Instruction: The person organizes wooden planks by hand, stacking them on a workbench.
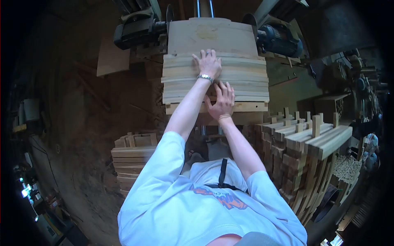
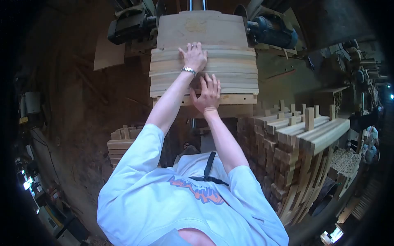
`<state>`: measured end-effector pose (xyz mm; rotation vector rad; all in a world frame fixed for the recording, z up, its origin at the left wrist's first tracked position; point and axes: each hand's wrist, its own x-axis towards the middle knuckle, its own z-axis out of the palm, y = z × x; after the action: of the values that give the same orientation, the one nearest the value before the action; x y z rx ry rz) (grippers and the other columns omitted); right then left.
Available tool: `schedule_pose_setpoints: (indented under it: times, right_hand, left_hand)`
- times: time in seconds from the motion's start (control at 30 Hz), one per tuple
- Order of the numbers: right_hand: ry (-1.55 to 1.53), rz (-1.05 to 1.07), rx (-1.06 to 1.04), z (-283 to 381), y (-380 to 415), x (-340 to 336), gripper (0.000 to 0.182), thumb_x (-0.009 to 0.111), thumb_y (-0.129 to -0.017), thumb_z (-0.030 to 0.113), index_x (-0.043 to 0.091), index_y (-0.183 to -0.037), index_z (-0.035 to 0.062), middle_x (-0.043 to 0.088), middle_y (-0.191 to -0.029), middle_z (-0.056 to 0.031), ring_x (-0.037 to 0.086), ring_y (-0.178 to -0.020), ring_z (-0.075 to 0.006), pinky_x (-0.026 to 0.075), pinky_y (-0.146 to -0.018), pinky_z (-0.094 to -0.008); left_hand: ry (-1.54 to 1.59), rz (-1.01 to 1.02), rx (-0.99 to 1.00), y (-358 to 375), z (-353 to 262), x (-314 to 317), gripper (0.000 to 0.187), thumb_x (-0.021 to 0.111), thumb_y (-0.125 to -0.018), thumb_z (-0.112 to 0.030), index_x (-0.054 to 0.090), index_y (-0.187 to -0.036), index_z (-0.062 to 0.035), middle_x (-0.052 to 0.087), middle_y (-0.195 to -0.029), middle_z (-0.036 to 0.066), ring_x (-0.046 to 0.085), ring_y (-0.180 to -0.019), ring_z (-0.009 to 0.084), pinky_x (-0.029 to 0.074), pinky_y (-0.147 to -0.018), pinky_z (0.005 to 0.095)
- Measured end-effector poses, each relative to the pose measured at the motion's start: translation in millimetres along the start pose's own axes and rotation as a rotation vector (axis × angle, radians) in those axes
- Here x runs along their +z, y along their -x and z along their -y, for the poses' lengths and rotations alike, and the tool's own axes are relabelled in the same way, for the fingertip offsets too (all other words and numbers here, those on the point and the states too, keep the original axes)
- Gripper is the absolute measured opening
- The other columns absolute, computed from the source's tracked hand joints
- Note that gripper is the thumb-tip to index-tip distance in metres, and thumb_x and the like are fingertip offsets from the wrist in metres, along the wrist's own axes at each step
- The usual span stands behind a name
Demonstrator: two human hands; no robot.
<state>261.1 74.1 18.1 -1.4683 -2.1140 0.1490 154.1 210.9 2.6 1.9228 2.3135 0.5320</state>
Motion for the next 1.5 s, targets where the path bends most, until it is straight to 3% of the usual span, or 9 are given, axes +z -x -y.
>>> schedule_pose_setpoints:
  times: [0.27, 0.5, 0.63, 0.7, 0.73, 0.83, 1.0, 1.17, 1.5]
  right_hand:
    - [0.063, -0.042, -0.063, -33.6, -161.0, 74.7, 0.057, 0.067, -0.076, 0.042, 0.06, -0.122, 0.008, 0.052, -0.131, -0.013, 0.04, -0.13, -0.0355, 0.027, -0.112, -0.0515]
    - [0.072, -0.061, -0.092, -41.2, -215.7, 94.3, 0.056, 0.067, -0.074, 0.038, 0.06, -0.121, 0.0087, 0.052, -0.131, -0.0122, 0.041, -0.13, -0.0344, 0.027, -0.112, -0.0514]
    - [0.084, -0.062, -0.095, -49.4, -243.3, 108.3, 0.057, 0.068, -0.074, 0.038, 0.059, -0.122, 0.009, 0.052, -0.132, -0.0119, 0.04, -0.13, -0.0342, 0.026, -0.112, -0.0507]
    - [0.085, -0.066, -0.109, -52.3, -255.3, 115.2, 0.057, 0.068, -0.074, 0.039, 0.059, -0.121, 0.009, 0.051, -0.132, -0.0116, 0.04, -0.131, -0.034, 0.026, -0.112, -0.0497]
    - [0.087, -0.069, -0.111, -53.8, -260.8, 117.0, 0.056, 0.068, -0.074, 0.04, 0.059, -0.12, 0.0089, 0.052, -0.132, -0.0115, 0.039, -0.131, -0.034, 0.027, -0.112, -0.0496]
    - [0.071, -0.074, -0.099, -55.8, -280.0, 125.1, 0.056, 0.068, -0.075, 0.041, 0.059, -0.12, 0.0092, 0.053, -0.131, -0.0109, 0.039, -0.131, -0.0342, 0.026, -0.112, -0.05]
    - [0.075, -0.02, -0.073, -61.8, -308.5, 139.0, 0.071, 0.066, -0.077, 0.044, 0.047, -0.134, 0.0082, 0.041, -0.141, -0.0141, 0.031, -0.136, -0.0338, 0.02, -0.115, -0.0508]
    - [0.172, 0.09, -0.043, -66.0, -335.7, 154.6, 0.088, 0.06, -0.079, 0.051, 0.028, -0.147, 0.0057, 0.024, -0.153, -0.0176, 0.016, -0.145, -0.0338, 0.009, -0.119, -0.0516]
    - [0.126, 0.263, 0.003, -43.5, -244.8, 106.6, 0.093, 0.049, -0.085, 0.064, 0.025, -0.15, 0.0011, 0.016, -0.158, -0.0203, 0.007, -0.149, -0.0351, 0.0, -0.12, -0.0518]
  left_hand:
    - [0.024, 0.093, -0.114, -193.5, 12.4, 19.9, 0.04, 0.047, -0.089, -0.026, 0.057, -0.123, -0.0067, 0.052, -0.133, 0.011, 0.045, -0.127, 0.0326, 0.02, -0.104, 0.0742]
    - [-0.142, 0.05, -0.075, -252.3, 19.6, 30.1, 0.044, 0.048, -0.087, -0.025, 0.056, -0.126, -0.006, 0.054, -0.132, 0.012, 0.045, -0.128, 0.034, 0.022, -0.104, 0.0728]
    - [-0.092, 0.046, -0.106, -291.7, 20.6, 44.7, 0.05, 0.05, -0.087, -0.025, 0.053, -0.133, -0.0054, 0.052, -0.136, 0.012, 0.043, -0.128, 0.0369, 0.014, -0.109, 0.0699]
    - [-0.108, 0.002, -0.12, -305.0, 22.5, 53.7, 0.051, 0.05, -0.087, -0.027, 0.053, -0.133, -0.0063, 0.052, -0.137, 0.012, 0.043, -0.128, 0.0363, 0.016, -0.109, 0.0694]
    - [-0.081, -0.028, -0.059, -307.4, 31.8, 63.3, 0.039, 0.044, -0.092, -0.025, 0.058, -0.126, -0.0108, 0.052, -0.138, 0.01, 0.046, -0.128, 0.0328, 0.028, -0.104, 0.0657]
    - [-0.102, -0.165, 0.004, -330.5, 39.9, 71.2, 0.035, 0.045, -0.091, -0.025, 0.061, -0.118, -0.0103, 0.057, -0.127, 0.01, 0.05, -0.118, 0.0341, 0.032, -0.098, 0.0647]
    - [-0.178, -0.112, 0.006, -357.6, 42.3, 64.0, 0.037, 0.047, -0.091, -0.028, 0.06, -0.12, -0.0103, 0.055, -0.13, 0.012, 0.05, -0.12, 0.0305, 0.034, -0.097, 0.0613]
    - [-0.116, -0.115, -0.089, -384.1, 40.8, 73.6, 0.051, 0.051, -0.086, -0.028, 0.054, -0.133, -0.0074, 0.053, -0.136, 0.01, 0.043, -0.128, 0.0356, 0.017, -0.109, 0.0681]
    - [-0.059, -0.004, 0.042, -274.1, 46.0, 40.5, 0.051, 0.045, -0.093, -0.043, 0.051, -0.132, -0.0103, 0.051, -0.137, 0.01, 0.046, -0.127, 0.0299, 0.027, -0.105, 0.0651]
